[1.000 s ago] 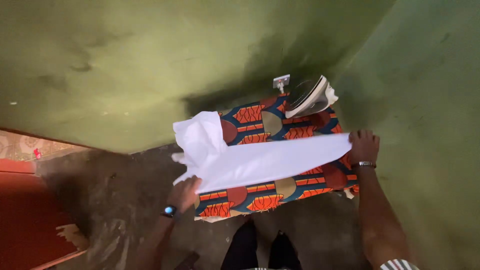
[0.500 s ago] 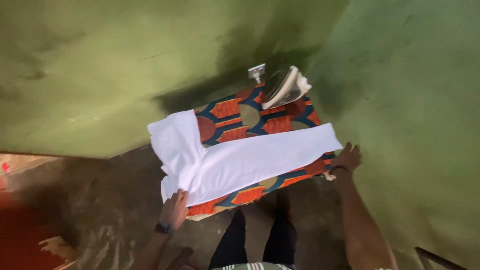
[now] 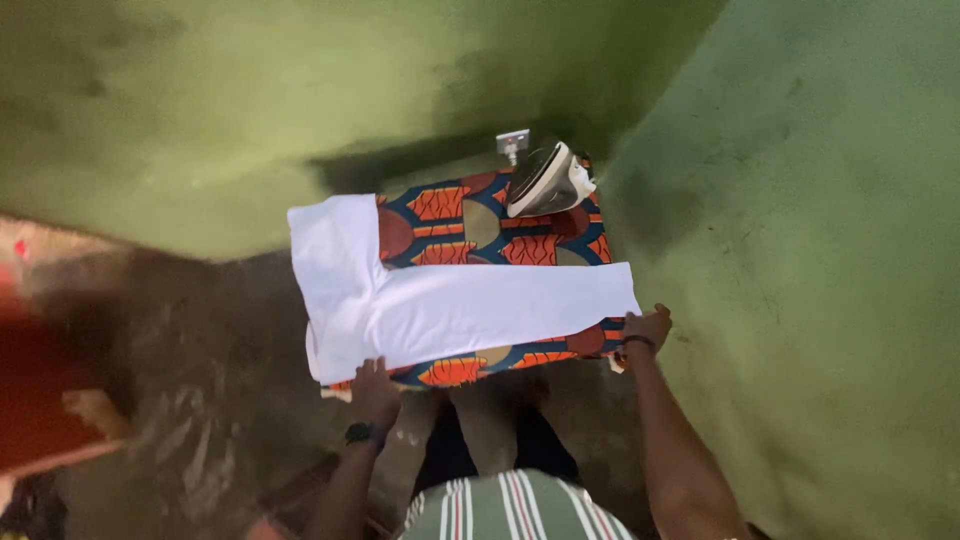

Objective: Ironing a white shirt on a patterned ironing board.

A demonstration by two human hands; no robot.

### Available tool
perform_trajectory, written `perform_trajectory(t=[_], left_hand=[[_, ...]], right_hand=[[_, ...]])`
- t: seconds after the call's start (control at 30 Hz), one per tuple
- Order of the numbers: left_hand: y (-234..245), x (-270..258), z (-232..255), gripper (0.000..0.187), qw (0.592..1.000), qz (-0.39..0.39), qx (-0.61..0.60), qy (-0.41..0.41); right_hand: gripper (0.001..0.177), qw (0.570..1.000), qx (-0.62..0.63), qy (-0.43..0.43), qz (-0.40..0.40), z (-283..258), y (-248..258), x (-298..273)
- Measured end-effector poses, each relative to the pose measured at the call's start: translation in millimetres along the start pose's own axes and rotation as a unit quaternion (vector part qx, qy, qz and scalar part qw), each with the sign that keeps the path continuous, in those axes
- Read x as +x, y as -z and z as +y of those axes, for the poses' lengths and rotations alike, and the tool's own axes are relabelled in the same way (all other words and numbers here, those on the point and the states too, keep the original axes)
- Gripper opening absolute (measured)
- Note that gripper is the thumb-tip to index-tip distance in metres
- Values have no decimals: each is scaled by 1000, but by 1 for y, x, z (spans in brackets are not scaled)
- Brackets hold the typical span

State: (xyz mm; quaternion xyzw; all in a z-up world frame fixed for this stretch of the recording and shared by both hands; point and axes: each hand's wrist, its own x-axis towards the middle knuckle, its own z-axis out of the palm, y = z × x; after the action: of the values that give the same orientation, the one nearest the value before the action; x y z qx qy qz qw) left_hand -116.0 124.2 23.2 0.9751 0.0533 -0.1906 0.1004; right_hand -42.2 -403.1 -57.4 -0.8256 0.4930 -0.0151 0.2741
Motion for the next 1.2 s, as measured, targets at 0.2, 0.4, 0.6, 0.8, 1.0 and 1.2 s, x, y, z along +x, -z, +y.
perform_trajectory(t=[0.2,0.4,0.6,0.8,1.0,1.2], left_hand=[[-65,-6,37,71,992,120,-21,-17],[-45,1,59,90,992,-10,104,66],[-19,-13,38,96,989,-48,16,137],[-65,-5,-5,86,998,-7,17,56],[-38,-8,-1,71,990,-19,-63,123],[-35,-7,-19,59,974,94,-193,78]], right_hand=[[72,919,-93,377,-64,15,-30,-39],[79,765,-353,472,-258,0,-29,-79],[87,737,-386,466,-301,23,-48,-50],[84,731,-400,432,-346,17,-63,-26],[96,926,-98,302,-203,-84,-55,19],[100,918,146,330,-162,-210,-12,46]])
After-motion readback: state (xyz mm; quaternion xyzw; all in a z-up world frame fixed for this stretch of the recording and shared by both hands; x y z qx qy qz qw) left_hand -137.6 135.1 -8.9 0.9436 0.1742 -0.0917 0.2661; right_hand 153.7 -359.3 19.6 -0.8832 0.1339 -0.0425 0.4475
